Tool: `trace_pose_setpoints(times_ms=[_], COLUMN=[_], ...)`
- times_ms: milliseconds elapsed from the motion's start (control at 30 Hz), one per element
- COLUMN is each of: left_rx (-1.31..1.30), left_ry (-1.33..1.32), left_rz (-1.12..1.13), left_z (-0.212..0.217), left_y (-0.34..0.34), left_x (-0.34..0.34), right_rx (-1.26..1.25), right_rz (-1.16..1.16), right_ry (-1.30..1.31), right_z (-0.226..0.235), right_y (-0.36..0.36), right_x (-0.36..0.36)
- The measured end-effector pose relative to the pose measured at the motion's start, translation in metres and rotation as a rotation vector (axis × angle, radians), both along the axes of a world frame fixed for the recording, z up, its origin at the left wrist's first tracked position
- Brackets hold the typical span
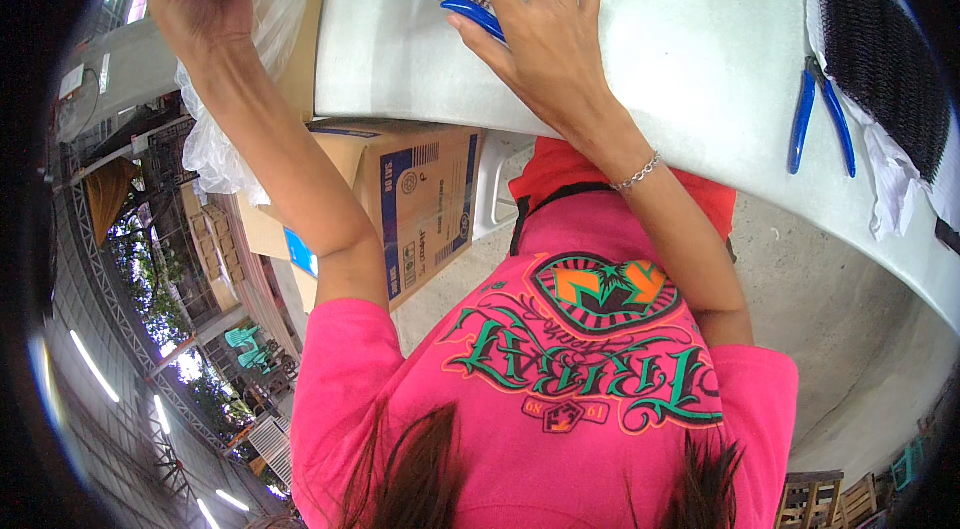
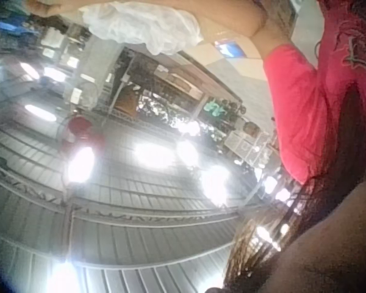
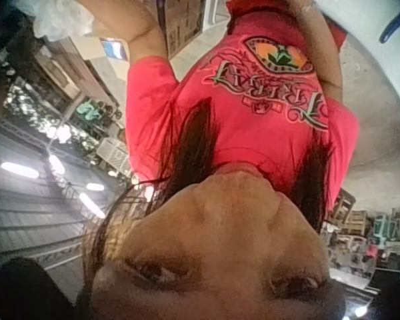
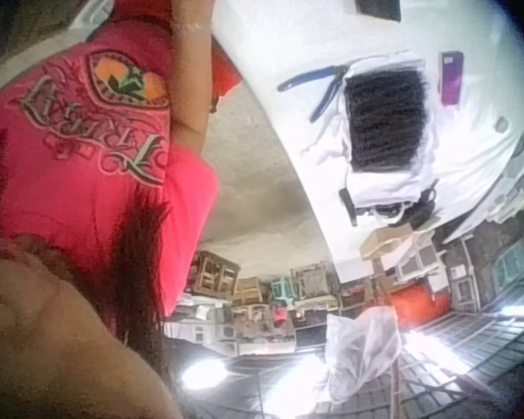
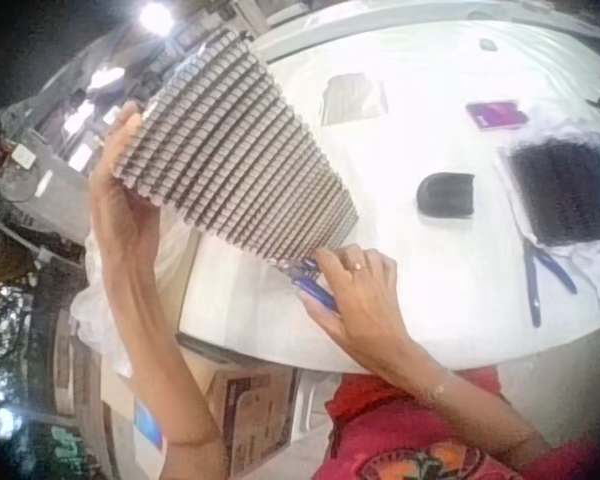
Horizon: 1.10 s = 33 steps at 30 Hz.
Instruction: The person uses blue pliers to trim the metal spiral binding of stacked spiral notebooks. They repeatedly pick up a notebook, cut the excess wire ends, and place the item back on the stack.
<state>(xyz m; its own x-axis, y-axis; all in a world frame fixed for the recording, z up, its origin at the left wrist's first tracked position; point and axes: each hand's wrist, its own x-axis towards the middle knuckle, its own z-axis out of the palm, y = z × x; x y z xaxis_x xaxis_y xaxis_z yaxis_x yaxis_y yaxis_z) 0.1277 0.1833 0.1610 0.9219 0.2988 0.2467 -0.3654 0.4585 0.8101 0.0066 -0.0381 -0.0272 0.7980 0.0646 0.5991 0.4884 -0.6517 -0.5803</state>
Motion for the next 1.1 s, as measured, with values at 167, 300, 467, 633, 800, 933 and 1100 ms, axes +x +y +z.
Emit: trace_pose_setpoints(times_ms=[167,300,467,633,800,933,1100], left_rx=[-0.002,0.658,0.006,0.601,0.603,0.560,0.557], left_ry=[0.102,-0.206,-0.008,-0.223,-0.189,-0.258,-0.263], left_rz=[-0.157,0.089,-0.196,-0.039,0.115,-0.096,-0.118], left_z=[0.012,0.000,0.008,0.002,0.001,0.002,0.000], left_y=[0.013,-0.035,0.010,-0.034,-0.041,-0.036,-0.035], left_x=[0.004,-0.024,0.002,-0.026,-0.026,-0.034,-0.036], right_rx=[-0.023,-0.035,0.112,0.688,0.084,-0.020,-0.066], right_rz=[-0.022,-0.006,0.110,0.563,0.083,-0.010,-0.022], right_ry=[-0.060,-0.047,0.134,0.936,0.092,0.011,-0.024], right_z=[-0.008,-0.007,-0.007,0.017,0.000,-0.003,-0.003], right_y=[0.002,0.002,0.003,-0.011,-0.008,-0.007,-0.002], right_x=[0.003,0.003,0.003,0.005,-0.001,-0.003,0.000])
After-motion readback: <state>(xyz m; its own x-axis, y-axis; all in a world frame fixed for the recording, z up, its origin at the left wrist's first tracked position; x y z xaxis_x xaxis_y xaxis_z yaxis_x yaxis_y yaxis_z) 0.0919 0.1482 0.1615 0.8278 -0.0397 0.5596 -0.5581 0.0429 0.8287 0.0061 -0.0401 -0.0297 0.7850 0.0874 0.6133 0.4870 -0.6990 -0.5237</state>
